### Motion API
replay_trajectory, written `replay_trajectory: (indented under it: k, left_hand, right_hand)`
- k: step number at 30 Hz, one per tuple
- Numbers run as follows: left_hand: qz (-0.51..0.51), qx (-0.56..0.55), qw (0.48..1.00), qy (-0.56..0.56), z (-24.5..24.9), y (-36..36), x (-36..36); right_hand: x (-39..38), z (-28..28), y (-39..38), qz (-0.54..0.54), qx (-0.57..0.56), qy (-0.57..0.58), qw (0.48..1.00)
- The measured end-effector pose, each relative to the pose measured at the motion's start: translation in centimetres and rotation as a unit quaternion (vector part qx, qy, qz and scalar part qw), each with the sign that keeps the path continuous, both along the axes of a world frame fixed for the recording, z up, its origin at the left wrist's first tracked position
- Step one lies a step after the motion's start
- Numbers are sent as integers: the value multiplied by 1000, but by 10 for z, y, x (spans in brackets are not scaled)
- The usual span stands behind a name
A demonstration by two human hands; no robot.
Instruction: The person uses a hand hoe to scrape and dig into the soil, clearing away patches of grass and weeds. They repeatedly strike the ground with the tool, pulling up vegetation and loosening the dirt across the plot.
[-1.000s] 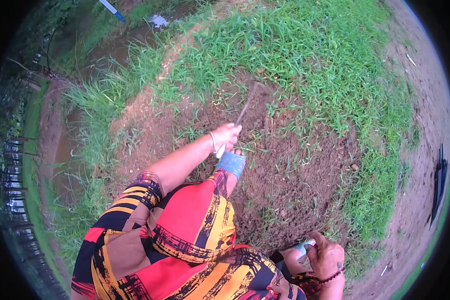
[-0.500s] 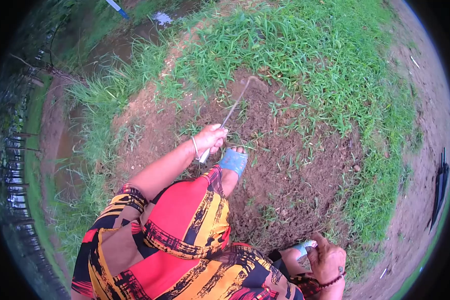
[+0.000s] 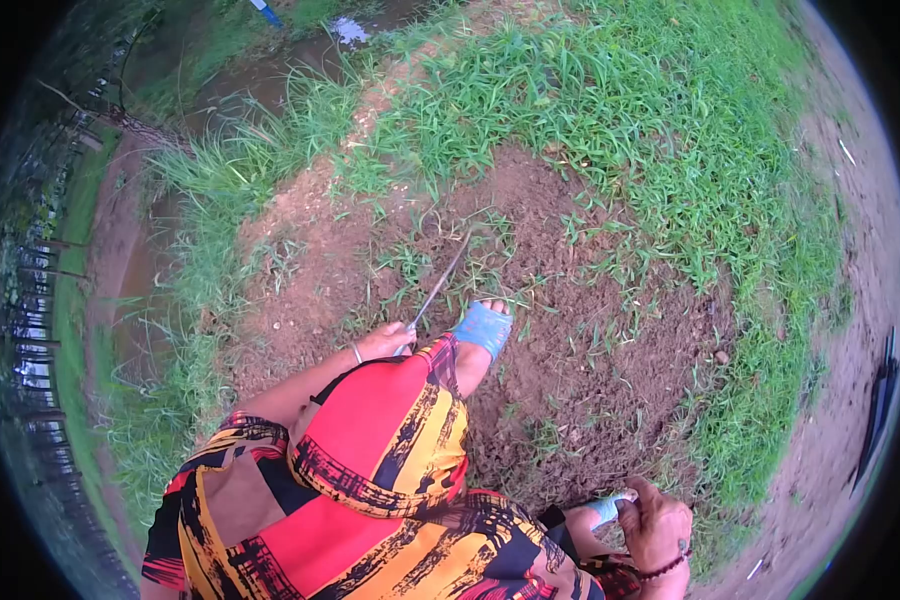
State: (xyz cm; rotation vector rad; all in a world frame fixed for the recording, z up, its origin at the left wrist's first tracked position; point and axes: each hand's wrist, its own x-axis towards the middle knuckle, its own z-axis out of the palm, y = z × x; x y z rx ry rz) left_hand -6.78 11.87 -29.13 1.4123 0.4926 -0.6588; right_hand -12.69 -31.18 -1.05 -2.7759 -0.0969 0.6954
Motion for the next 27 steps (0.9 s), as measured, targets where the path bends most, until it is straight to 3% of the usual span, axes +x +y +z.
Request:
replay_trajectory:
  k: [3, 5, 10, 12, 14, 16, 17, 18, 21, 25, 27]
  left_hand:
    - [-106, 116, 984, -83, 4, 7, -6]
    - [17, 68, 997, 9, 46, -8, 13]
    - [60, 76, 991, -93, 53, -21, 98]
    - [91, 18, 990, -104, 65, -29, 132]
    - [96, 39, 991, -81, 66, -30, 146]
    - [108, 62, 992, -19, 50, -27, 140]
    - [84, 83, 992, 36, 35, -22, 124]
    - [43, 126, 991, 21, 24, -18, 104]
    - [61, 53, 996, 43, 20, -7, 63]
    - [162, 65, 984, -28, 71, 7, 63]
    - [220, 98, 964, -111, 79, 24, 91]
  right_hand:
    - [-1, -2, -1, 4, -3, -18, 1000]
    - [2, -4, 1, 8, -6, -21, 1000]
    - [5, -13, -2, 7, -28, -2, 1000]
    - [9, -15, -2, 4, -34, 16, 999]
    - [10, -18, -2, 4, -36, 19, 999]
    - [10, -20, -4, 5, -39, 19, 999]
    - [10, -21, -5, 1, -36, 17, 999]
    - [11, -23, -5, -4, -32, 16, 999]
    - [10, -25, -6, -20, -23, 37, 999]
    - [9, -38, -23, 6, -11, 10, 1000]
    - [8, -45, -38, -71, 54, 25, 996]
